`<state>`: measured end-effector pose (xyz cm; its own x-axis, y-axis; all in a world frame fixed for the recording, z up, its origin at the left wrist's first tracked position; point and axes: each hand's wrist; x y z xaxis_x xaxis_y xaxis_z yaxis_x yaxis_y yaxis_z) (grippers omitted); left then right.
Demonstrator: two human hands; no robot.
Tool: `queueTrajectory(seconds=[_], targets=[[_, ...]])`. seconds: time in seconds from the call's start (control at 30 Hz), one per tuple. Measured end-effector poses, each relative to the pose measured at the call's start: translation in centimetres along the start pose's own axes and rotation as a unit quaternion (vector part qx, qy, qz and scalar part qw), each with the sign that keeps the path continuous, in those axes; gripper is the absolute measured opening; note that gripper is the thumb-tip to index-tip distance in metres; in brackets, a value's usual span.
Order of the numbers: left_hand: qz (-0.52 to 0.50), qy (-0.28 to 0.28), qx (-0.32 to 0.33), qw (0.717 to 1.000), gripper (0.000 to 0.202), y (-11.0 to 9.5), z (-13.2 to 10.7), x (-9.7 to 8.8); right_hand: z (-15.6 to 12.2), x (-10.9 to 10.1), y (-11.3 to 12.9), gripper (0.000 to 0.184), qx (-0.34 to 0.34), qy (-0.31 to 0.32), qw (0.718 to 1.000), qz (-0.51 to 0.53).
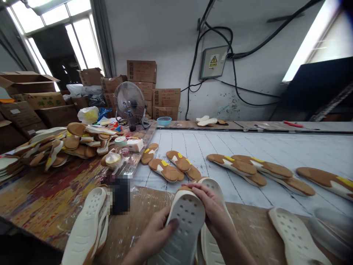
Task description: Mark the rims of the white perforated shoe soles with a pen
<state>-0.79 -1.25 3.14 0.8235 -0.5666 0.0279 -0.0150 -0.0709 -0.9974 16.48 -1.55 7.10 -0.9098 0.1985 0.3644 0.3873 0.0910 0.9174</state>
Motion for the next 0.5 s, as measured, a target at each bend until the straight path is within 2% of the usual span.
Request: queueTrajectory(seconds=[0.07,0.13,0.2,0.27,0.33,0.4,0.47,0.5], targets=[[0.005,-0.001,0.001,1.0,0.035,-0.9,0.4,0.8,-0.4,-0.8,0.6,0.025,-0.031,-0.026,0.999,-0.015],[-0.048,-0.002,-0.005,0.999,0.036,-1.9,1.0,2.1,-1.0,-2.2,0.9,0.03,-0.09,-0.075,0.992,-0.039],[-0.131,-0.006,-0.006,0.991,0.04,-2.7,2.0,3.9,-1.4,-4.6,0.7,0.034,-0.145,-0.143,0.975,-0.086],[-0.198,-0.003,-0.007,0.98,0.045,-2.7,3.2,5.7,-1.5,-7.5,-0.3,0.037,-0.149,-0.193,0.961,-0.131],[-0.18,-0.025,0.012,0.983,0.05,-1.8,4.5,7.2,-1.3,-10.5,-2.1,0.038,-0.115,-0.212,0.96,-0.14],[-0.073,-0.091,0.054,0.992,0.055,0.1,5.6,8.1,-1.0,-12.7,-4.4,0.036,-0.063,-0.209,0.97,-0.102],[0.004,-0.152,0.076,0.985,0.067,2.4,6.2,8.4,-0.9,-13.4,-6.7,0.037,-0.038,-0.19,0.977,-0.089],[-0.01,-0.156,0.064,0.986,0.076,3.4,6.3,8.4,-0.9,-13.3,-7.7,0.038,-0.037,-0.179,0.979,-0.088]])
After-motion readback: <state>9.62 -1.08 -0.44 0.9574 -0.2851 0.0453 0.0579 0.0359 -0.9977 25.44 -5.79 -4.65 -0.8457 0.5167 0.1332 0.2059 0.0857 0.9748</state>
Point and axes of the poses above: each hand's wrist, its own z-axis towards the middle knuckle, its own x-axis out of the palm, y = z × x, and after that the axes turned 3 degrees about -z, right-handed
